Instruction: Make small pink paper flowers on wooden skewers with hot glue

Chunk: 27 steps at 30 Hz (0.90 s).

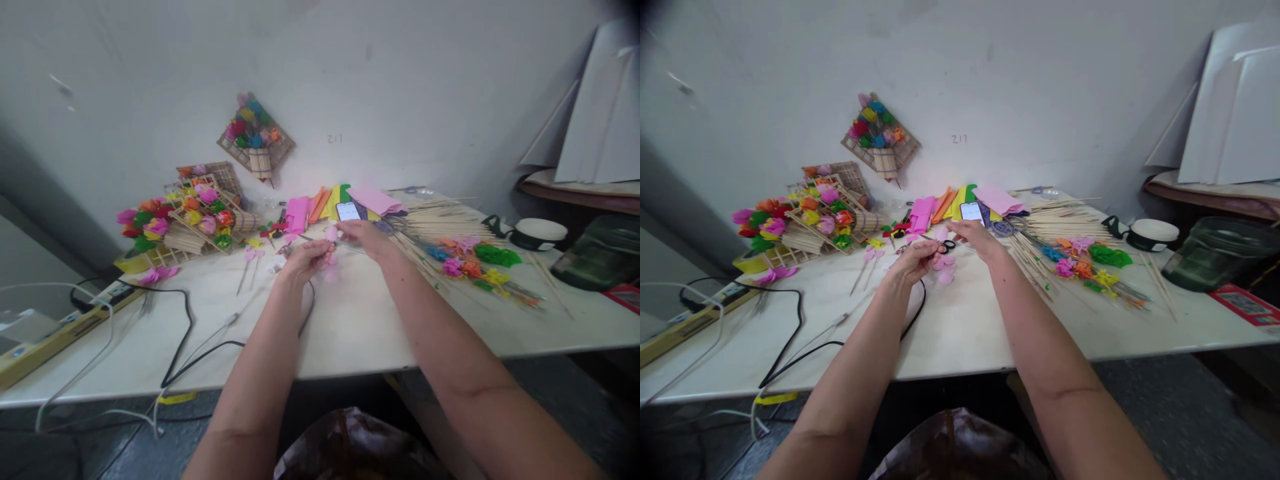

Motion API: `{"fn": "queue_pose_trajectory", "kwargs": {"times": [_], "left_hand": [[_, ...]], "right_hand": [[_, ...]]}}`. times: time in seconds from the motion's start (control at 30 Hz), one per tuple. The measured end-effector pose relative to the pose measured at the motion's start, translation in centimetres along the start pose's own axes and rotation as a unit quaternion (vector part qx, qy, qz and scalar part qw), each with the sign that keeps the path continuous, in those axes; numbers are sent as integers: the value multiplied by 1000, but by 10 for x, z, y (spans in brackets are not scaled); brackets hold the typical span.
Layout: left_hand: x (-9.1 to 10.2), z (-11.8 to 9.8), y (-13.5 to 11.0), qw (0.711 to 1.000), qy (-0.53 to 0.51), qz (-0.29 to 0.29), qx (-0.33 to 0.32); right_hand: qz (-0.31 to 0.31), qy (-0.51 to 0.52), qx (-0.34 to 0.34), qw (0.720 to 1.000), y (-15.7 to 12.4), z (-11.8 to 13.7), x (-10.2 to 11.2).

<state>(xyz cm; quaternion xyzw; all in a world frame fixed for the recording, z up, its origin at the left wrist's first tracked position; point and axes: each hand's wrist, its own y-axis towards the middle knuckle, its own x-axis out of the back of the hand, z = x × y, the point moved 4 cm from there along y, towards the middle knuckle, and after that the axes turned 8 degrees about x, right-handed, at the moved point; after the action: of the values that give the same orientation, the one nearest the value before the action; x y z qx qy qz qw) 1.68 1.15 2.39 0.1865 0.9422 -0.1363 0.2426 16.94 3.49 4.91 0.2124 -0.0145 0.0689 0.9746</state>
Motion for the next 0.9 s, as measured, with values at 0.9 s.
{"fn": "queue_pose_trajectory", "kwargs": {"times": [0.9], "left_hand": [[4,3,7,997,68,14,-46]], "right_hand": [[-49,167,-62,983,-7,-2,-35]]}}
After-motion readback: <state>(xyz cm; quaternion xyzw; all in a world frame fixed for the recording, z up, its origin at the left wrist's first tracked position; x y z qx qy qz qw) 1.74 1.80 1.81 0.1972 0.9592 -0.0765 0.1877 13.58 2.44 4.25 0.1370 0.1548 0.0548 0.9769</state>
